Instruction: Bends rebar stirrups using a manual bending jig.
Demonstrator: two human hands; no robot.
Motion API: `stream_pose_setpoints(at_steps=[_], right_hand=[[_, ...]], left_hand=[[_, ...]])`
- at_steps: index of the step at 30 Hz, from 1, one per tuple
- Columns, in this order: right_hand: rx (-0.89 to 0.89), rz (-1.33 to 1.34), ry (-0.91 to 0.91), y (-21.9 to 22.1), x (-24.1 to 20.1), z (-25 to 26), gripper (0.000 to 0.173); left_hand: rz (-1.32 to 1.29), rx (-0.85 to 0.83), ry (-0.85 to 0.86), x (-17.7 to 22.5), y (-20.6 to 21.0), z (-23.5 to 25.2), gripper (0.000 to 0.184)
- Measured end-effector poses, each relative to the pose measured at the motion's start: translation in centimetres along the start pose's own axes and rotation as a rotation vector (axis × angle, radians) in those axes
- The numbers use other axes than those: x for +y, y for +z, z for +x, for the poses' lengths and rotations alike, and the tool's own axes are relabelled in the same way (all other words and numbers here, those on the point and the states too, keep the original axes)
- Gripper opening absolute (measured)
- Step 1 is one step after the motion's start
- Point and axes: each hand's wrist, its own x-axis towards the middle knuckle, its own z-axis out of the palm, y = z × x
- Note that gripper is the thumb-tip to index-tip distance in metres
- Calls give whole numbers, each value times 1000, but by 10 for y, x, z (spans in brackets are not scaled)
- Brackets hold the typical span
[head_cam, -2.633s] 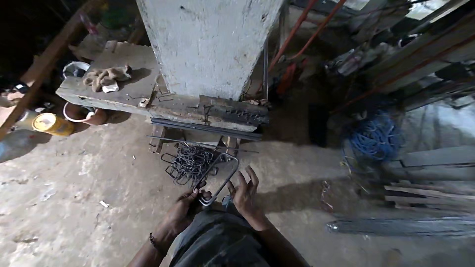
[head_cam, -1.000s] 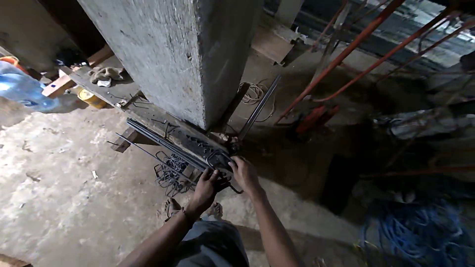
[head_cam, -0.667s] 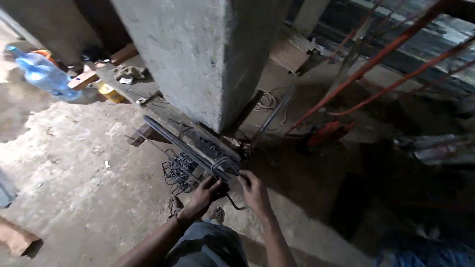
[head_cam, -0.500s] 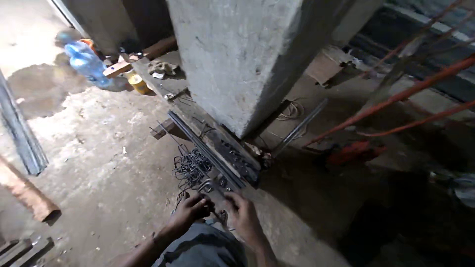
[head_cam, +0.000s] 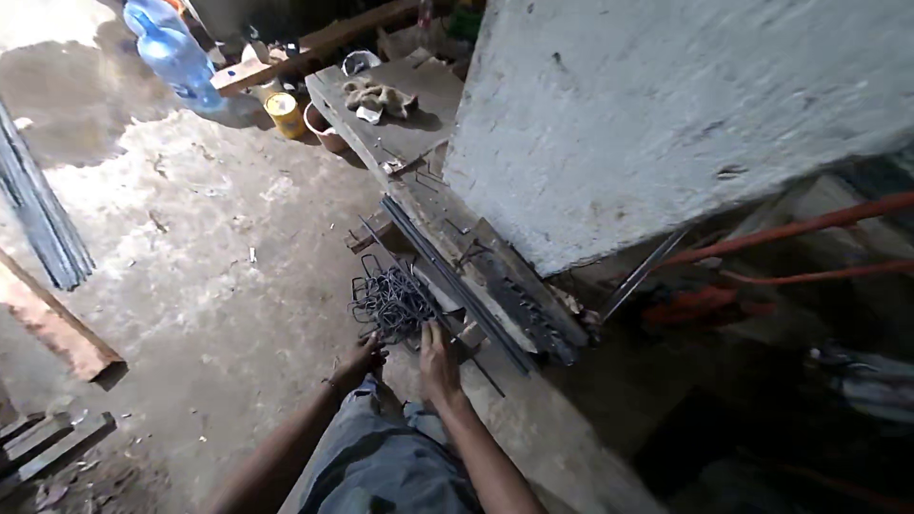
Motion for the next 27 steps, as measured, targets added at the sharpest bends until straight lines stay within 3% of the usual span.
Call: stream_pose_setpoints(at_steps=[5,8,12,15,18,21,24,27], right_hand=[[192,-139,241,-32,28,-40,38],[242,-195,370,-28,58,-63,36],[108,-228,419,-13,72,-66,43],[-18,-245,448,-7,67,-59,41],[-67,-210,487,-4,71,-46,38],[-109,-90,456,-7,79,-42,33],[94,-98,264,-29,85,-62,25],[285,-180,145,-67,105,-98,21]], left_hand=[[192,-117,49,-21,-65,47,39],[309,-37,-64,-53,-125,55,38],[390,130,-249,-85,-196,68,41],[436,163,-269,-89,-222,74,41],[399,171,-205,-65,-215,77,41],[345,146,-72,-32,-179,68,40],[356,-1,94,3,-110,32,35],[369,-289,219,26,-25,-39,32]])
